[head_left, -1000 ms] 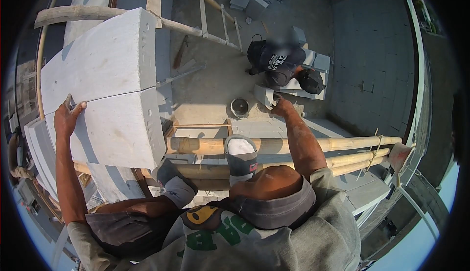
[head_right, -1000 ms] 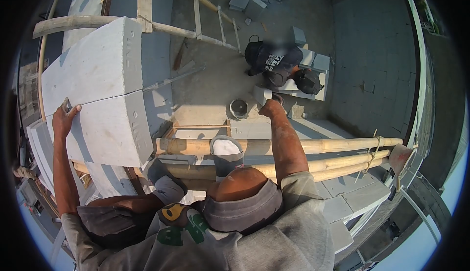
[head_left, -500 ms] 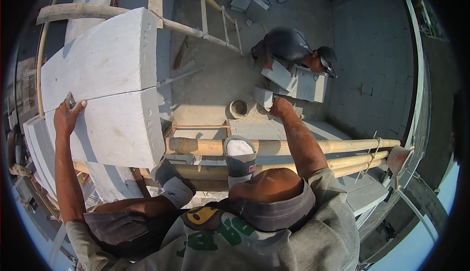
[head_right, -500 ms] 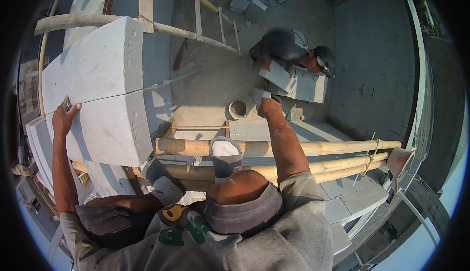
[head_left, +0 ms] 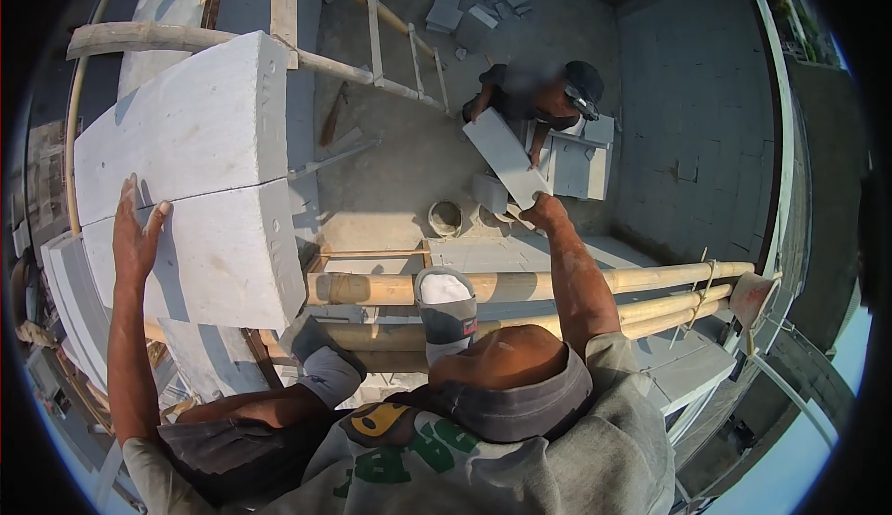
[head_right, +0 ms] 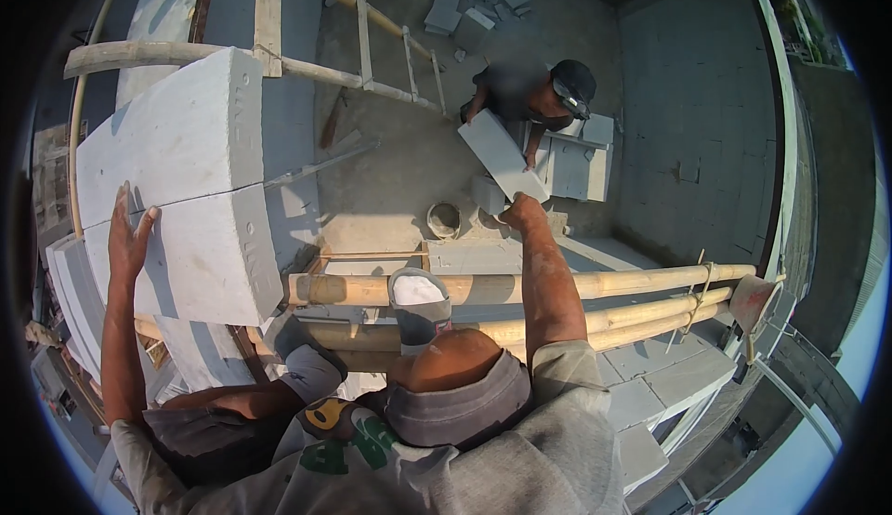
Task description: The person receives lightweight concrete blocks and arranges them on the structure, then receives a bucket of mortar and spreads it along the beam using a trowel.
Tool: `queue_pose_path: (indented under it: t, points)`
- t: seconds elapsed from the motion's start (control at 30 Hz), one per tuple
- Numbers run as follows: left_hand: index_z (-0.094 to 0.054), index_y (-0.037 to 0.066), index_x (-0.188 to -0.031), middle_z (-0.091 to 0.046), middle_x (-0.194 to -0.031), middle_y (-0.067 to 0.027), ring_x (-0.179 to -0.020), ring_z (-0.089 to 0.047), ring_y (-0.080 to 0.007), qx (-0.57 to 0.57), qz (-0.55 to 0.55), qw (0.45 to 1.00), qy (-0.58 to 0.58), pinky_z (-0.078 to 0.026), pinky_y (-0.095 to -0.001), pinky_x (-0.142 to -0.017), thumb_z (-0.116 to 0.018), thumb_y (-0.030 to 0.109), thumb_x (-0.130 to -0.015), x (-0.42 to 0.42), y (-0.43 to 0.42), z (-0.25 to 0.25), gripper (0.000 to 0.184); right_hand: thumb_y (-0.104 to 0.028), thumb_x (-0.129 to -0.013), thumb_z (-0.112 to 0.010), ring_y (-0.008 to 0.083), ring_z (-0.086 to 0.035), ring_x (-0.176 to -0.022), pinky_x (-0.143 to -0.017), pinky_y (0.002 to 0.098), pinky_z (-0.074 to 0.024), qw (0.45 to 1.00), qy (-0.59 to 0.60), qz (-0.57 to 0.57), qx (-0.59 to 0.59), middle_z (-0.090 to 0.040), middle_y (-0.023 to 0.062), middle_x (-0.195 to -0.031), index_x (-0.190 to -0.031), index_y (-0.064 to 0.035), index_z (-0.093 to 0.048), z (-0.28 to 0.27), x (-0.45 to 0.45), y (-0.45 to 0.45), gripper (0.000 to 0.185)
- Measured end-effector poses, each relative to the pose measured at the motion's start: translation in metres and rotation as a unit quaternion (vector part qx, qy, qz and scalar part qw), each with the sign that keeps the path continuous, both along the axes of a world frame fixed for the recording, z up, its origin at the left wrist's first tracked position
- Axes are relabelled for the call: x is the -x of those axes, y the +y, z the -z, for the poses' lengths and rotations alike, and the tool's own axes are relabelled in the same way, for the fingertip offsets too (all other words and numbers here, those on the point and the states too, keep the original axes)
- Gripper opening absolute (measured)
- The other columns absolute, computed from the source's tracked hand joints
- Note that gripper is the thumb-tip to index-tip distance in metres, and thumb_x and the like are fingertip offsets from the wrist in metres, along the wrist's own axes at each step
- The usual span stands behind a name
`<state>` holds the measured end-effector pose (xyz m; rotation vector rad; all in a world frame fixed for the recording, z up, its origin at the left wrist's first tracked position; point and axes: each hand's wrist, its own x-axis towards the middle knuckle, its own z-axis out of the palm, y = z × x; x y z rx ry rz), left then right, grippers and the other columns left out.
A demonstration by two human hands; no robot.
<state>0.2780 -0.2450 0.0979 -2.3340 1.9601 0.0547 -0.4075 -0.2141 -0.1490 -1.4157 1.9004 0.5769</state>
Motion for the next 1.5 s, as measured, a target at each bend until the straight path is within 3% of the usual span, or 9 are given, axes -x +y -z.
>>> queue_pose_path:
  t: [0.13, 0.23, 0.43, 0.5, 0.6, 0.83, 1.0, 1.07, 1.5]
  points:
    - [-0.036, 0.009, -0.14, -0.037, -0.142, -0.0192, -0.133, -0.034, -0.0322, 0.007, 0.074, 0.996, 0.046, -0.03, -0.0427, -0.109, -0.061, 0.046, -0.085, 0.096, -0.021, -0.022, 0.071, -0.033, -0.064, -0.073, 0.0331, -0.064, -0.097, -0.083, 0.0385, -0.0501, 0.997, -0.039, 0.072, 0.015, -0.066, 0.0209, -0.1, -0.103, -0.0004, -0.062, -0.013, 0.029, 0.005, 0.052]
    - [-0.038, 0.01, -0.14, -0.038, -0.142, -0.0186, -0.134, -0.032, -0.0336, -0.055, 0.1, 0.979, 0.166, -0.028, -0.0431, -0.11, -0.061, 0.046, -0.084, 0.169, -0.033, -0.019, 0.07, -0.042, -0.066, -0.077, 0.035, -0.056, -0.113, -0.093, 0.0396, -0.0456, 0.994, -0.027, 0.102, 0.004, -0.057, 0.0271, -0.119, -0.124, 0.0075, -0.048, 0.013, 0.051, 0.017, 0.082]
    - [-0.039, 0.006, -0.138, -0.037, -0.141, -0.0224, -0.136, -0.028, -0.0344, -0.004, 0.154, 0.987, 0.039, -0.024, -0.0419, -0.111, -0.056, 0.047, -0.087, 0.275, -0.029, 0.027, 0.068, -0.056, -0.067, -0.074, 0.0379, -0.049, -0.119, -0.098, 0.041, -0.0423, 0.987, -0.061, 0.151, 0.005, -0.051, 0.0301, -0.124, -0.129, 0.007, -0.043, -0.024, 0.01, 0.009, 0.093]
    - [-0.038, 0.004, -0.138, -0.036, -0.142, -0.0224, -0.136, -0.027, -0.035, 0.002, 0.027, 0.944, 0.329, -0.022, -0.0411, -0.111, -0.054, 0.049, -0.088, 0.297, -0.007, 0.044, 0.069, -0.061, -0.067, -0.072, 0.0413, -0.039, -0.127, -0.102, 0.0442, -0.0377, 0.987, -0.079, 0.142, -0.009, -0.036, 0.0306, -0.138, -0.135, 0.0065, -0.035, -0.026, 0.004, 0.009, 0.103]
    - [-0.036, 0.003, -0.139, -0.036, -0.143, -0.0216, -0.136, -0.027, -0.0341, -0.129, -0.06, 0.879, 0.455, -0.023, -0.0402, -0.11, -0.054, 0.054, -0.087, 0.325, 0.026, 0.087, 0.075, -0.064, -0.064, -0.072, 0.0426, -0.035, -0.129, -0.104, 0.0439, -0.036, 0.987, -0.096, 0.11, 0.071, -0.028, 0.0301, -0.143, -0.139, 0.0049, -0.028, -0.033, -0.001, 0.007, 0.111]
    - [-0.02, 0.009, -0.146, -0.024, -0.149, -0.0197, -0.135, -0.028, -0.0367, -0.283, -0.37, 0.653, 0.597, -0.023, -0.053, -0.107, -0.052, 0.075, -0.075, 0.344, 0.044, 0.194, 0.102, -0.059, -0.054, -0.079, 0.0353, -0.005, -0.142, -0.109, 0.0604, -0.0106, 0.892, -0.067, -0.425, 0.138, -0.009, 0.0181, -0.152, -0.147, -0.0276, -0.015, -0.113, -0.093, -0.007, 0.117]
    - [-0.023, 0.014, -0.146, -0.028, -0.147, -0.0163, -0.132, -0.034, -0.0335, -0.306, -0.463, 0.569, 0.606, -0.031, -0.0553, -0.102, -0.049, 0.077, -0.074, 0.368, 0.06, 0.207, 0.099, -0.029, -0.073, -0.072, 0.041, -0.009, -0.14, -0.107, 0.0635, -0.0106, 0.849, -0.084, -0.449, 0.266, -0.009, 0.0187, -0.152, -0.147, -0.0272, -0.017, -0.093, -0.11, 0.02, 0.093]
    - [-0.032, 0.016, -0.143, -0.037, -0.142, -0.0133, -0.128, -0.04, -0.0273, -0.287, -0.453, 0.437, 0.722, -0.038, -0.0522, -0.098, -0.046, 0.073, -0.08, 0.374, 0.075, 0.247, 0.087, -0.017, -0.076, -0.065, 0.0421, -0.01, -0.139, -0.106, 0.0632, -0.0118, 0.86, -0.117, -0.424, 0.258, -0.01, 0.0224, -0.15, -0.147, -0.0264, -0.018, -0.102, -0.123, 0.019, 0.086]
    - [-0.043, 0.005, -0.133, -0.047, -0.132, -0.0147, -0.114, -0.053, -0.0288, -0.253, -0.521, 0.492, 0.65, -0.052, -0.0461, -0.086, -0.056, 0.072, -0.075, 0.328, 0.073, 0.195, 0.089, -0.023, -0.065, -0.072, 0.0362, -0.043, -0.112, -0.091, 0.0498, -0.0315, 0.826, -0.092, -0.523, 0.191, -0.041, 0.0259, -0.122, -0.147, -0.0112, -0.012, -0.111, -0.165, -0.002, 0.103]
